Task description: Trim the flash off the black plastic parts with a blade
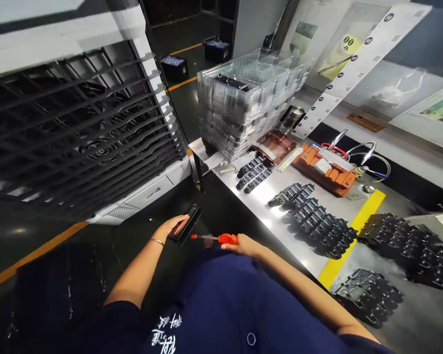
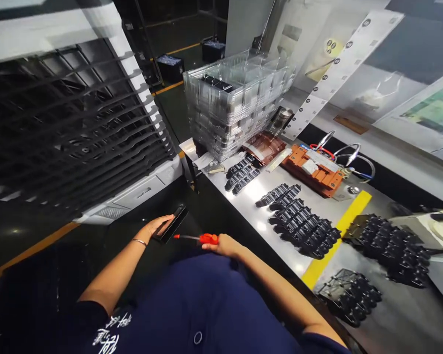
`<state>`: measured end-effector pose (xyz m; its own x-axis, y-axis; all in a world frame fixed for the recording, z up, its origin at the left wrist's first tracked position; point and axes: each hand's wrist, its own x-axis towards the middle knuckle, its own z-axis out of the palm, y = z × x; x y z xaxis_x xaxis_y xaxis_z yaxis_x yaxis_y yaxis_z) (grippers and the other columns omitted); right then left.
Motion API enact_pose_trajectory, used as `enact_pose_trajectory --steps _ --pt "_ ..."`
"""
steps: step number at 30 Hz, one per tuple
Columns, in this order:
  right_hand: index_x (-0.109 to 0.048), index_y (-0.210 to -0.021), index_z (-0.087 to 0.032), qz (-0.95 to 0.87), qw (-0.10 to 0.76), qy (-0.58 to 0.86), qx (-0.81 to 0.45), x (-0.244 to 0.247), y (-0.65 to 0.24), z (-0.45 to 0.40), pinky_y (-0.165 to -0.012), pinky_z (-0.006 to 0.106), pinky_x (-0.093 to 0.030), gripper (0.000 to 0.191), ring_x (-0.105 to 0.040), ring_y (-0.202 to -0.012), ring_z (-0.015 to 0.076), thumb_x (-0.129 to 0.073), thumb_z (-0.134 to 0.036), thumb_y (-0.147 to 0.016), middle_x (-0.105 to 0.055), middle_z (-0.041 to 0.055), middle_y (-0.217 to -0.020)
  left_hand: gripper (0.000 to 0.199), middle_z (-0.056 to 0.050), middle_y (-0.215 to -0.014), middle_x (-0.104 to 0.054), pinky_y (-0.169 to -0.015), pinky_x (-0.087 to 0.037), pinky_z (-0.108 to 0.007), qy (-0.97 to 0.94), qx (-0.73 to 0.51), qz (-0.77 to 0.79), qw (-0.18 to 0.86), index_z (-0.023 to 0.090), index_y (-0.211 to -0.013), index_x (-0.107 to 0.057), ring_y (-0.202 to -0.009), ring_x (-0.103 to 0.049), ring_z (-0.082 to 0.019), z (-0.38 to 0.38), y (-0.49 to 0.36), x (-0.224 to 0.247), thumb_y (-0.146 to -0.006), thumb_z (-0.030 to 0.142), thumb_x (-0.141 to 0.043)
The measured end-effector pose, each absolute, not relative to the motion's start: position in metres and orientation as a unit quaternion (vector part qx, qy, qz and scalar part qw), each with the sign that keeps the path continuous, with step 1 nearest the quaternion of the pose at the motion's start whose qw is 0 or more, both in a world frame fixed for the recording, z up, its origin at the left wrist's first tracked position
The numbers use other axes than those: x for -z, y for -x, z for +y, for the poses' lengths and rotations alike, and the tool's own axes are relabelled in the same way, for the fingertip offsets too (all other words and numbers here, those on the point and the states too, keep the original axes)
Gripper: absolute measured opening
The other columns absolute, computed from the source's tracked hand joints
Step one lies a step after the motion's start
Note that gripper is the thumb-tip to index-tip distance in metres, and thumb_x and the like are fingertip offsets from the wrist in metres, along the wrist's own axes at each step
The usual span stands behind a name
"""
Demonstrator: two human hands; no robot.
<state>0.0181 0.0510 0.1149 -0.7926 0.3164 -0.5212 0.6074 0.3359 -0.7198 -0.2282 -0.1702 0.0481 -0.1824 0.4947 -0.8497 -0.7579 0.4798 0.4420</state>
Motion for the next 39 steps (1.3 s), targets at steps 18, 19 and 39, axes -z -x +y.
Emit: enact_pose_trajectory --steps 18,19,39 --pt "-0.052 -0.058 -0.02 0.83 0.243 -0.348 0.362 -0.134 -0.006 0.029 -0.048 0.024 -0.027 0.051 -0.047 -0.052 0.012 -0.053 -0.066 -0.081 -0.049 -0.0018 -0.056 0.04 -0.009 -0.12 -0.064 -0.115 -0.018 -0.052 -0.162 -0.472 0.765 0.406 0.019 -0.099 -0.062 -0.134 -0.04 -0.028 -0.148 0.258 -0.042 -0.062 0.007 -0.068" --pt "-0.053 -0.058 -0.02 0.829 0.244 -0.352 0.36 -0.134 -0.005 0.03 -0.048 0.024 -0.027 0.052 -0.048 -0.052 0.0123 -0.053 -0.066 -0.081 -0.049 -0.0014 -0.056 0.035 -0.008 -0.12 -0.065 -0.117 -0.014 -0.052 -0.19 -0.466 0.763 0.405 0.02 -0.093 -0.064 -0.135 -0.038 -0.027 -0.151 0.258 -0.044 -0.062 0.006 -0.066" --pt "-0.07 -0.089 -0.019 0.852 0.308 -0.301 0.297 -0.134 0.006 0.021 -0.065 0.027 -0.045 0.061 -0.069 -0.084 0.0255 -0.045 -0.074 -0.082 -0.073 0.01 -0.089 0.05 -0.012 -0.1 -0.07 -0.086 -0.05 -0.034 -0.119 -0.441 0.826 0.331 0.013 -0.109 -0.063 -0.098 -0.065 -0.025 -0.092 0.245 -0.023 -0.068 0.04 -0.074"
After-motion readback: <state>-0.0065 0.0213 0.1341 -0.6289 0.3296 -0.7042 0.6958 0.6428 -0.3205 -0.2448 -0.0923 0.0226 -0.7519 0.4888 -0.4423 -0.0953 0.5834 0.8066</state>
